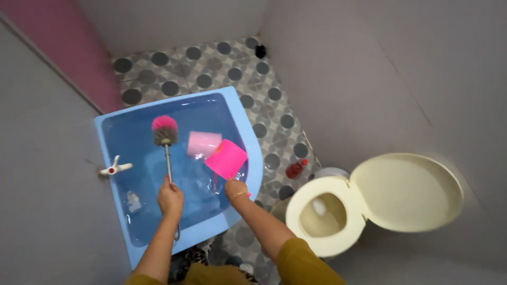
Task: Scrubbing the inside of a toilet bowl with a brush and then rinsing it with water poured from a scoop.
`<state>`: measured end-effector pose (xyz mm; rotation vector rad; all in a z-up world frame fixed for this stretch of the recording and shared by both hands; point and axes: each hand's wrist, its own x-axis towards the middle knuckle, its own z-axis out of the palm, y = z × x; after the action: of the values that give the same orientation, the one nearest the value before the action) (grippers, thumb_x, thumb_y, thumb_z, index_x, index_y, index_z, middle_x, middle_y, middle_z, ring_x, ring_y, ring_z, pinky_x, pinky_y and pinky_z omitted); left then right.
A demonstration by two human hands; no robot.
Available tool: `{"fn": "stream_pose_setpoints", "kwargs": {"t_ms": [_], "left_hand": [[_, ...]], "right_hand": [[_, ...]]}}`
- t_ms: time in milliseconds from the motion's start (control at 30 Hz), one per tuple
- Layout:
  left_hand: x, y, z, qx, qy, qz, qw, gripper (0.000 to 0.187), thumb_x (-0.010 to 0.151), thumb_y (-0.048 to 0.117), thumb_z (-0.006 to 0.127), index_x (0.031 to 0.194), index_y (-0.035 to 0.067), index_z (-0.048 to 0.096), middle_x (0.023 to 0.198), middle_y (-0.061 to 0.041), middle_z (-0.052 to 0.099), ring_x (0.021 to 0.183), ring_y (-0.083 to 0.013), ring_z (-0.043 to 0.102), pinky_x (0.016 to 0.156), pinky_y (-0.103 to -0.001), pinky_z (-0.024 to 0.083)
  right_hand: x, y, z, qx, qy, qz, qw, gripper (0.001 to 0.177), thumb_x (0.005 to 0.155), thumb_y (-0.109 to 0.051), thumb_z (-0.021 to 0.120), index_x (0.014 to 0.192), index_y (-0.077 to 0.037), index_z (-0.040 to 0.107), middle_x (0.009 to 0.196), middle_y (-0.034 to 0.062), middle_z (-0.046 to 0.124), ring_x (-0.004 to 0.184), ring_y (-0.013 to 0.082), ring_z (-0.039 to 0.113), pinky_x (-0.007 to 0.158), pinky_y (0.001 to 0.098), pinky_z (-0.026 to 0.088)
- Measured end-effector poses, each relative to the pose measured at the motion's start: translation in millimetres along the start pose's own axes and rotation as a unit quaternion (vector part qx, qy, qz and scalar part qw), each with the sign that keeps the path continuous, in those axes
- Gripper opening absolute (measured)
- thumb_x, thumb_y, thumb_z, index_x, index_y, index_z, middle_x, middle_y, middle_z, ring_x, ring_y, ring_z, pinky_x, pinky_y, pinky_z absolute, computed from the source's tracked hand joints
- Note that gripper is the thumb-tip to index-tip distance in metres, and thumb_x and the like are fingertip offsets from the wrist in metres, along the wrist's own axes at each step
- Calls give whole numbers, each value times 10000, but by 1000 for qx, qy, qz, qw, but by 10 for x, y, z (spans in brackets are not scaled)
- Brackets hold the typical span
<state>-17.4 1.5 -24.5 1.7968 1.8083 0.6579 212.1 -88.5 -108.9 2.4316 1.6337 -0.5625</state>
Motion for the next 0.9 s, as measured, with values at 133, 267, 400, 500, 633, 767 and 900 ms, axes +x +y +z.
{"fn": "stream_pose_setpoints", "kwargs": {"t_ms": [133,267,400,500,633,767,900], "left_hand": [[-2,-258,66,19,18,-3,1000,457,955,116,563,1407,64,607,1000,-271,680,905,-459,663,813,-539,535],[-16,-223,-67,16,-12,-30,999,457,966,111,552,1419,73,602,1025,-259,686,938,-452,665,835,-534,534],[-5,-295,-4,30,-12,-33,999,460,969,131,562,1423,74,596,1019,-257,683,941,-449,665,837,-529,535],[-8,-182,-107,3,-30,-50,998,453,977,118,530,1424,96,598,1033,-256,675,927,-450,663,822,-530,532],[48,-162,37,19,-37,-18,999,450,982,122,533,1425,67,592,1037,-241,686,947,-435,667,838,-519,535],[82,141,54,-9,-60,3,998,475,960,97,521,1429,73,588,1037,-240,685,954,-427,667,846,-516,532],[95,440,251,-28,-99,42,994,470,981,100,526,1446,57,577,1066,-245,685,967,-426,666,857,-511,535]], "right_hand": [[-36,-265,-114,-29,-45,-48,997,239,942,-64,557,1122,12,695,1085,213,747,998,363,737,797,445,611],[29,-389,-18,35,-94,-14,995,234,925,-58,569,1090,-9,727,1101,223,732,1016,372,729,824,468,603],[131,-299,2,126,-19,-76,989,211,843,-71,623,985,-9,766,981,259,740,897,389,722,751,488,583],[-87,-241,-561,369,-112,86,919,325,1008,-256,579,962,52,673,776,225,739,580,297,709,534,394,575],[-300,35,-743,593,-100,137,787,334,987,-290,654,929,39,655,664,125,639,458,194,575,394,371,453],[-677,227,-1087,731,-96,155,658,307,974,-302,685,936,-2,631,625,92,612,423,177,530,367,325,411],[-1092,457,-1436,769,-60,185,609,298,966,-337,666,944,-43,624,618,85,605,409,166,525,355,313,405]]}}
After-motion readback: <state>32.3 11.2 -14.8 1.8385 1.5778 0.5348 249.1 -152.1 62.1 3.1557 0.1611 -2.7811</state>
